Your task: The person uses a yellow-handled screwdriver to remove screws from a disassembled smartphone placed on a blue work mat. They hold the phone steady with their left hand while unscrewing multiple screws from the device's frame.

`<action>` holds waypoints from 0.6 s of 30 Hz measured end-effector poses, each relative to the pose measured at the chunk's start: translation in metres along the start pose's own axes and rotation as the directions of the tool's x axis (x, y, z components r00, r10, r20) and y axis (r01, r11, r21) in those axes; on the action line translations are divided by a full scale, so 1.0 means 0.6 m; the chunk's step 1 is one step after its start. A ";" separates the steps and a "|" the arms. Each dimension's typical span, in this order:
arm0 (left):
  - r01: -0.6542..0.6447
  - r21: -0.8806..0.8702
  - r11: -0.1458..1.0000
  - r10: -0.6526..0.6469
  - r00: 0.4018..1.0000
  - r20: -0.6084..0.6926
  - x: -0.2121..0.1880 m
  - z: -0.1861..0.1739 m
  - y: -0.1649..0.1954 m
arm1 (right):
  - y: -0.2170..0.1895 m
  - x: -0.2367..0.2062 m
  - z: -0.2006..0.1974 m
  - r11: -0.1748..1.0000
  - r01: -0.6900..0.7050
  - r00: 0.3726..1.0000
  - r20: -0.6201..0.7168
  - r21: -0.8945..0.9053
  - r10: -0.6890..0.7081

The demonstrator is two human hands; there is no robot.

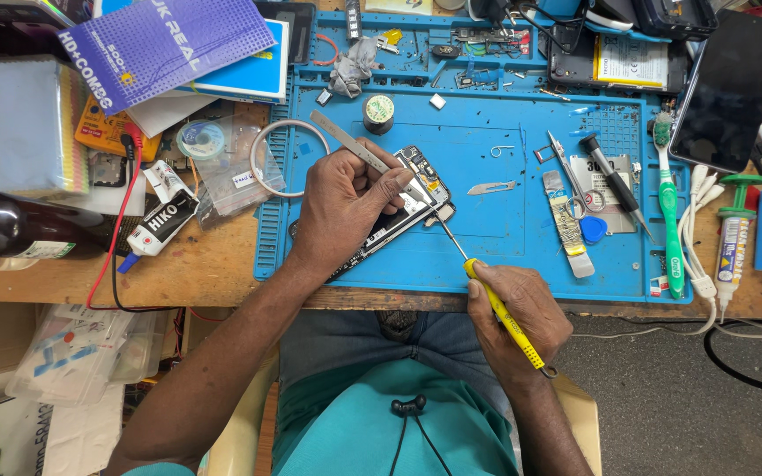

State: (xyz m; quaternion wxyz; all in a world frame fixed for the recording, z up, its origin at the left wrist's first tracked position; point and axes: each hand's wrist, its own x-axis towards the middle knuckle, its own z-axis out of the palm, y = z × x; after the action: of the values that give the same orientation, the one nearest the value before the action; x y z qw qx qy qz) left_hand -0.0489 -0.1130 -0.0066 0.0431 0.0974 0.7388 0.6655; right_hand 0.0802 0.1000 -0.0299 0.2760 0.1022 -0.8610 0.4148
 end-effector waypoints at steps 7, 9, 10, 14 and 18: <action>-0.004 0.031 1.000 0.004 1.000 0.001 0.001 0.000 0.001 | -0.003 0.002 0.001 1.000 -0.005 1.000 -0.001 -0.005 0.005; -0.005 0.025 1.000 0.005 1.000 0.004 0.001 -0.001 0.001 | -0.004 0.003 0.001 1.000 -0.003 1.000 -0.003 -0.007 0.003; -0.006 0.021 1.000 0.006 1.000 0.006 0.001 -0.001 0.001 | -0.004 0.003 0.001 1.000 -0.003 1.000 -0.004 -0.008 0.003; -0.012 0.020 1.000 0.011 1.000 0.006 0.000 -0.001 -0.001 | -0.005 0.004 0.000 1.000 -0.009 1.000 -0.001 -0.006 0.009; 0.002 0.016 1.000 -0.002 1.000 0.000 -0.002 0.000 -0.001 | -0.007 0.002 -0.003 0.999 -0.031 0.999 -0.008 0.017 0.031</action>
State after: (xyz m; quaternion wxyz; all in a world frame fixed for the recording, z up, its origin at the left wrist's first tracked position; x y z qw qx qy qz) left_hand -0.0477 -0.1132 -0.0075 0.0429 0.0969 0.7441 0.6596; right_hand 0.0817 0.0987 -0.0257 0.2723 0.0894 -0.8577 0.4270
